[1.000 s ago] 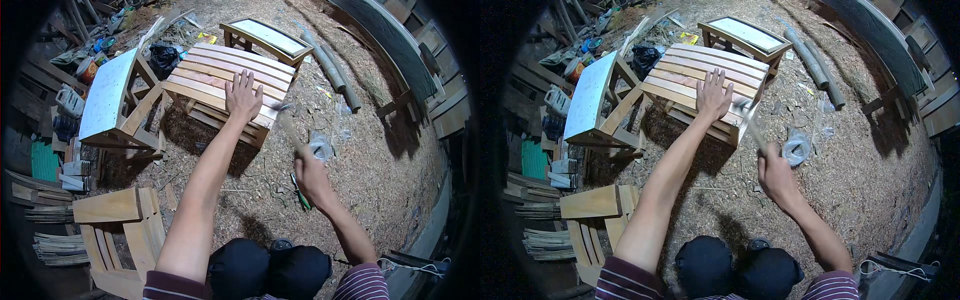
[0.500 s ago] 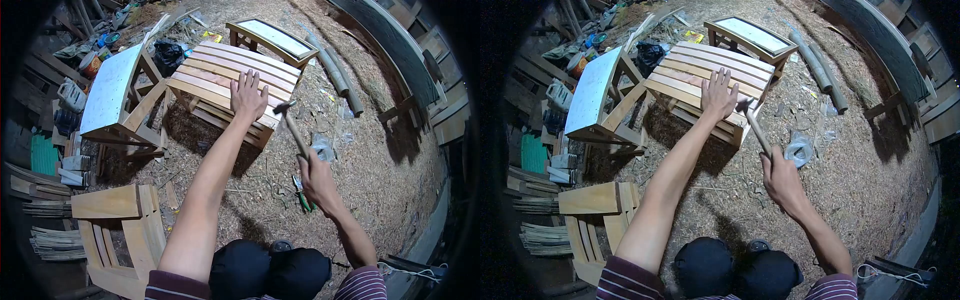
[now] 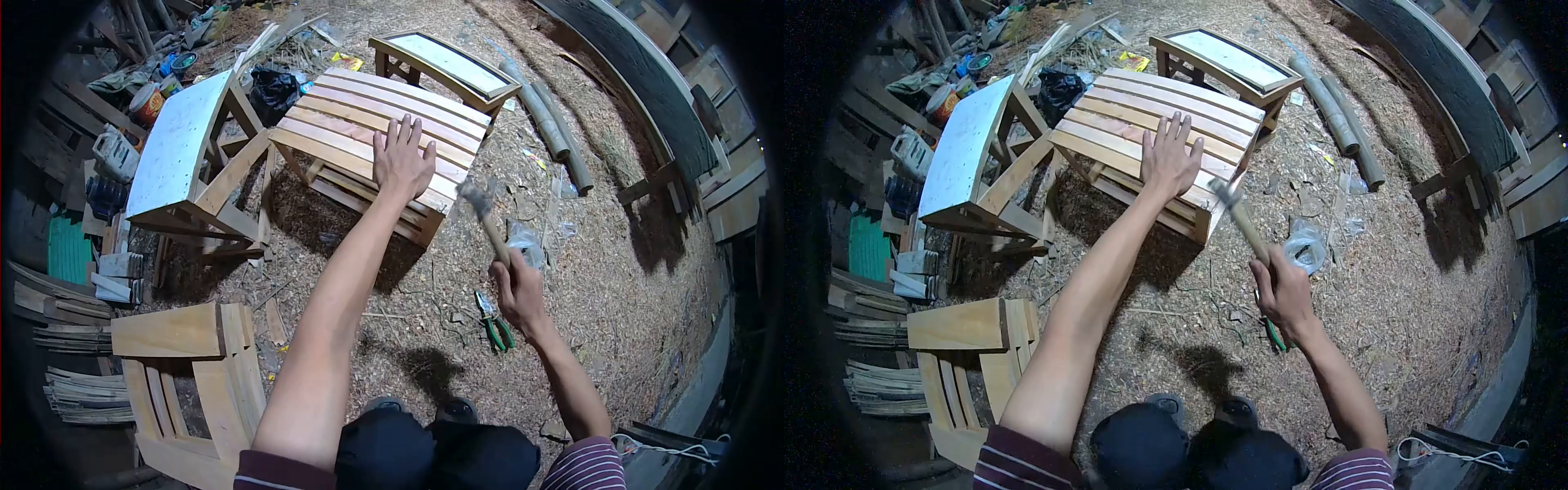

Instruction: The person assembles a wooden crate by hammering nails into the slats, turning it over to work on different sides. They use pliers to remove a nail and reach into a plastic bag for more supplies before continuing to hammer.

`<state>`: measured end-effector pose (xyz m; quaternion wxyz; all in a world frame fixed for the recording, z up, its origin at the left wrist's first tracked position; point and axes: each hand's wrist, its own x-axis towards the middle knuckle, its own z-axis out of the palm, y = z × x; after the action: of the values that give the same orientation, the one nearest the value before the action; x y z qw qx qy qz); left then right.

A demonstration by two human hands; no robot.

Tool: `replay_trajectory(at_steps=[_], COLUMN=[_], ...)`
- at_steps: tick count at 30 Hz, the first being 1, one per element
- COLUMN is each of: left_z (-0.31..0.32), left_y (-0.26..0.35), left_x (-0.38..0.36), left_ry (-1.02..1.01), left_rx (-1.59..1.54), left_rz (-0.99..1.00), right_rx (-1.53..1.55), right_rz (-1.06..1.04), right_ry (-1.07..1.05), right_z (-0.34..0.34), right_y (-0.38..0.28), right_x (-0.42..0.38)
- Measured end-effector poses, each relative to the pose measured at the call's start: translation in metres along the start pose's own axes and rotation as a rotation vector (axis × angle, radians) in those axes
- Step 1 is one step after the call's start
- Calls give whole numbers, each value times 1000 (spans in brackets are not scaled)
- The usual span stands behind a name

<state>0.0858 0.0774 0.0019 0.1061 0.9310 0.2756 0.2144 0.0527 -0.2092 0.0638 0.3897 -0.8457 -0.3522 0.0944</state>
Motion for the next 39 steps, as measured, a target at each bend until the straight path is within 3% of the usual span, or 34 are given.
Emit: replay_trajectory(at_steps=[2, 4, 8, 12, 16, 17, 19, 22, 27, 30, 32, 34, 35, 38, 39], left_z=[-2, -2, -2, 0, -3, -4, -2, -6, -4, -7, -6, -5, -7, -8, -7], left_y=[-1, 0, 0, 0, -1, -1, 2, 0, 2, 0, 1, 3, 2, 2, 2], left_x=[0, 0, 0, -1, 1, 1, -5, 0, -5, -1, -1, -3, -1, -2, 0], left_ry=[-12, -15, -27, -45, -55, -53, -60, -65, -73, -92, -80, -94, -101, -85, -79], left_rx=[-12, 3, -25, 6, 26, 27, 20, 36, 31, 35, 25, 23, 29, 33, 26], left_rz=[-3, -12, -5, -7, -1, -3, -1, -3, -11, -10, -6, -11, -13, -3, -6], right_rx=[-135, -353, -377, -271, -359, -324, -340, -351, -340, -338, -289, -252, -233, -244, -164], right_rz=[-445, -612, -513, -509, -636, -581, -521, -632, -490, -670, -635, -418, -361, -501, -559], right_ry=[-47, -104, -164, 36, -69, -110, -93, -96, -127, -142, -160, -104, -205, -169, -66], right_z=[0, -6, 5, 3, -7, -2, -1, -7, -4, -4, -8, -9, -12, -14, -9], right_y=[27, 31, 50, 54, 40, 53, 66, 54, 61, 46, 40, 40, 35, 20, 24], right_x=[-2, -4, 7, 29, 23, 23, 32, 26, 38, 22, 23, 35, 33, 20, 24])
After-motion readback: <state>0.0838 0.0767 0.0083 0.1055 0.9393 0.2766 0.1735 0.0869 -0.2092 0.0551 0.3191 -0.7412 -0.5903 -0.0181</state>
